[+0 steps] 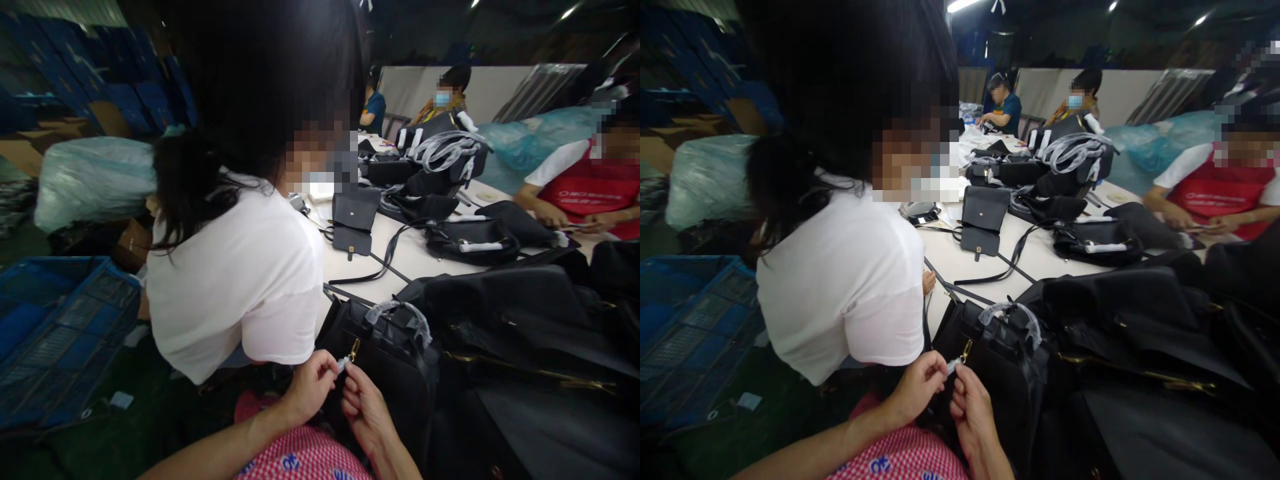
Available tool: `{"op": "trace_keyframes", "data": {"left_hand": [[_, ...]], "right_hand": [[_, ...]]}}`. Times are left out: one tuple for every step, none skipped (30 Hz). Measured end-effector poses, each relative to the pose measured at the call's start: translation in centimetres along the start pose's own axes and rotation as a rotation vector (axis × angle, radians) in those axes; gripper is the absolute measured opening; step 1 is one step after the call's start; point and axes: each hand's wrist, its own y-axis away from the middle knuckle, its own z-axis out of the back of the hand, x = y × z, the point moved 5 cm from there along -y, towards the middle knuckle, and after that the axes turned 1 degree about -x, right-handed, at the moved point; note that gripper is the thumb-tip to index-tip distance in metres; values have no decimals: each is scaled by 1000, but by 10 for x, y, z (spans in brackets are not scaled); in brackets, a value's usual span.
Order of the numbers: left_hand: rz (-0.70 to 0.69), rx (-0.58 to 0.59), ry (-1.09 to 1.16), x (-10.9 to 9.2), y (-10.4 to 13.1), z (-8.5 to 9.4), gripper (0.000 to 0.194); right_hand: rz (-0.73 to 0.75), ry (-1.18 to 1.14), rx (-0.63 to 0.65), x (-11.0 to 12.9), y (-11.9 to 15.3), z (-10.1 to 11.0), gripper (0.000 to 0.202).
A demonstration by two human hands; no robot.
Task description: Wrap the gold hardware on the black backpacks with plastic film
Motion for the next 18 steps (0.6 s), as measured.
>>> {"op": "trace_keyframes", "data": {"left_hand": [[9,2,-5,0,1,0,5],[22,5,-4,0,2,0,5],[33,8,-1,0,2,0,5],[39,12,3,-1,3,1,5],[45,18,10,-3,4,1,5],[55,27,22,-4,5,1,4],[69,39,39,-6,6,1,4],[89,56,63,-7,6,1,3],[116,74,95,-7,6,1,4],[150,91,134,-7,6,1,6],[188,104,175,-7,6,0,9],[230,109,215,-6,4,-1,13],[273,107,250,-4,2,-1,17],[312,104,276,-3,0,-2,21],[346,104,294,-1,-2,-4,24],[375,108,306,0,-4,-6,28],[395,115,314,0,-6,-8,30],[409,125,322,0,-7,-10,31]], "right_hand": [[-10,-19,14,-1,-1,0,37],[-22,-38,30,-1,-2,-1,35],[-35,-56,46,-2,-2,-1,35],[-50,-73,63,-2,-3,-2,36],[-65,-89,79,-3,-3,-2,38],[-79,-102,92,-3,-3,-2,40],[-92,-115,102,-2,-3,-2,41],[-104,-128,110,-2,-3,-2,41],[-114,-140,118,-2,-3,-2,41],[-123,-152,124,-2,-3,-1,41],[-131,-163,128,-2,-3,-1,41],[-139,-173,130,-2,-3,0,41],[-147,-181,128,-2,-3,0,42],[-156,-190,125,-3,-4,1,43],[-165,-198,122,-3,-4,2,44],[-176,-208,122,-3,-4,2,45],[-188,-219,128,-3,-4,2,44],[-202,-231,140,-3,-4,2,42]]}}
